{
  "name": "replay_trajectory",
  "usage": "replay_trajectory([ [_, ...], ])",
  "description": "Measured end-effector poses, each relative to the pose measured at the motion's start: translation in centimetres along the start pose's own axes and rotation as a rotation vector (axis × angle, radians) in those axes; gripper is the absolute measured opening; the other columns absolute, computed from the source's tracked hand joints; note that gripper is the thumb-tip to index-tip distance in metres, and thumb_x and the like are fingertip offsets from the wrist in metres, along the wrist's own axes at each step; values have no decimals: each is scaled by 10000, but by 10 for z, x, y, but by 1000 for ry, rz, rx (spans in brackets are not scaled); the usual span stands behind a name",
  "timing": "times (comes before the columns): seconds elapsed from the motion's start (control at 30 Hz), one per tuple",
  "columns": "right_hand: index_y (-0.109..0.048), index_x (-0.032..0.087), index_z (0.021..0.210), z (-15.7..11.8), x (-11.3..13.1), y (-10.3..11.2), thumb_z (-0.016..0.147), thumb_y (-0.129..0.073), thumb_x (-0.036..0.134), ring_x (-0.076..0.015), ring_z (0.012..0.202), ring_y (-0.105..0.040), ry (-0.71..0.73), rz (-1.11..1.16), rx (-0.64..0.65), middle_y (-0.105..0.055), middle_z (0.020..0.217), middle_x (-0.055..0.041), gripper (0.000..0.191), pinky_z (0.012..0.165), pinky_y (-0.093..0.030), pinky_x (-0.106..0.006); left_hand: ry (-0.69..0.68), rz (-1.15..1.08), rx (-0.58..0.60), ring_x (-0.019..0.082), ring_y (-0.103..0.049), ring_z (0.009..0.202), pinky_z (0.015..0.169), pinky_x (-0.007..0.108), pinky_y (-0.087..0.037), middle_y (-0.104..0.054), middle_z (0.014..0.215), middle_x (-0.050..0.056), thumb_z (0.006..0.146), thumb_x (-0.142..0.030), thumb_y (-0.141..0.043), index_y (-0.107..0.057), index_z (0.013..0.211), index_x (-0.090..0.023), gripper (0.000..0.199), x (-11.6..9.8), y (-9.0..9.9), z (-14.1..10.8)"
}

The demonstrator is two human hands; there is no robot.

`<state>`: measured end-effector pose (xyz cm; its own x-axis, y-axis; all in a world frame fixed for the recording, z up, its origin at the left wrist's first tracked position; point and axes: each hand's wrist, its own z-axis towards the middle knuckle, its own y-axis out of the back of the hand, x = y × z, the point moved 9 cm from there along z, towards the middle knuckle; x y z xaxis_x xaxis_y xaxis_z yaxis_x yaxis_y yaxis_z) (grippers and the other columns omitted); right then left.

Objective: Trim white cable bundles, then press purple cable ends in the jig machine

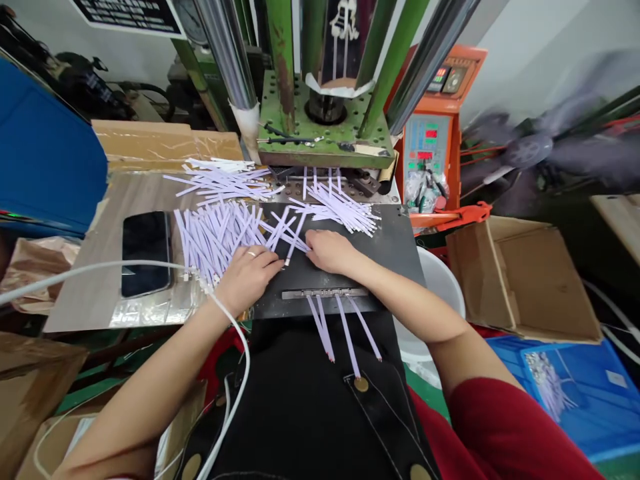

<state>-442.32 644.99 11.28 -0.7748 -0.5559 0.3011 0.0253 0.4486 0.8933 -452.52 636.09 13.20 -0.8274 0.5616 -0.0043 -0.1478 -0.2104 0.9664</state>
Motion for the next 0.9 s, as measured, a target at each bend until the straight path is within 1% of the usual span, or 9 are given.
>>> replay_trajectory([
  [0.13,-612,149,1066,-32,-27,-5,960,-531,232,-316,989,-686,-87,13,-3,-700,1083,-155,157,807,-524,-391,-172,-158,-2,250,-613,926,779,371,-519,-700,963,100,954,-53,-498,-719,1072,-124,260,-41,-10,25],
  [0.23,-614,149,1083,-45,-33,-8,964,-534,198,-266,973,-673,-102,58,-27,-678,1080,-132,151,822,-503,-354,-185,-228,-23,258,-623,1032,845,371,-528,-689,1085,120,944,-22,-467,-702,1127,-128,316,-55,-5,34],
  [0.3,-605,143,1142,-48,-33,-6,963,-560,190,-243,1010,-656,-93,105,-52,-647,1132,-129,190,866,-497,-346,-117,-242,-28,278,-624,1090,894,401,-530,-675,1174,145,941,-25,-450,-690,1182,-142,359,-47,3,35],
  [0.4,-570,121,1239,-47,-31,-2,972,-593,249,-252,1055,-646,-74,158,-68,-588,1221,-151,298,900,-506,-364,136,-118,-3,379,-606,1140,916,541,-515,-648,1260,216,950,-105,-480,-666,1236,-114,341,-15,15,29],
  [0.47,-561,103,1248,-44,-27,-3,961,-622,282,-272,1029,-659,-70,150,-45,-556,1253,-172,344,879,-525,-386,304,-16,35,459,-582,1168,925,647,-467,-665,1217,259,940,-154,-522,-638,1266,-68,356,1,18,22],
  [0.53,-560,92,1236,-39,-20,-7,940,-641,250,-274,969,-675,-65,117,-28,-536,1261,-189,345,840,-545,-398,381,15,56,488,-572,1189,960,713,-403,-698,1133,271,934,-164,-531,-616,1281,-43,378,1,15,18],
  [0.73,-583,75,1187,-33,11,-16,938,-505,83,-201,812,-669,89,92,0,-576,1174,-167,261,748,-558,-347,294,-146,106,395,-605,1233,1116,771,-216,-723,1147,235,983,-172,-399,-575,1333,-53,410,-41,-8,26],
  [0.83,-617,85,1200,-42,3,-5,948,-543,150,-213,843,-674,158,136,3,-619,1141,-153,271,784,-561,-357,240,-233,200,363,-595,1272,1156,726,-252,-717,1198,202,1004,-228,-387,-569,1360,-69,431,-37,-10,22],
  [0.9,-645,121,1202,-44,-21,18,948,-583,207,-234,939,-673,174,173,-95,-651,1122,-141,275,879,-554,-384,206,-272,221,345,-602,1272,1150,667,-346,-696,1268,163,1016,-294,-404,-576,1378,-115,439,-19,-5,20],
])
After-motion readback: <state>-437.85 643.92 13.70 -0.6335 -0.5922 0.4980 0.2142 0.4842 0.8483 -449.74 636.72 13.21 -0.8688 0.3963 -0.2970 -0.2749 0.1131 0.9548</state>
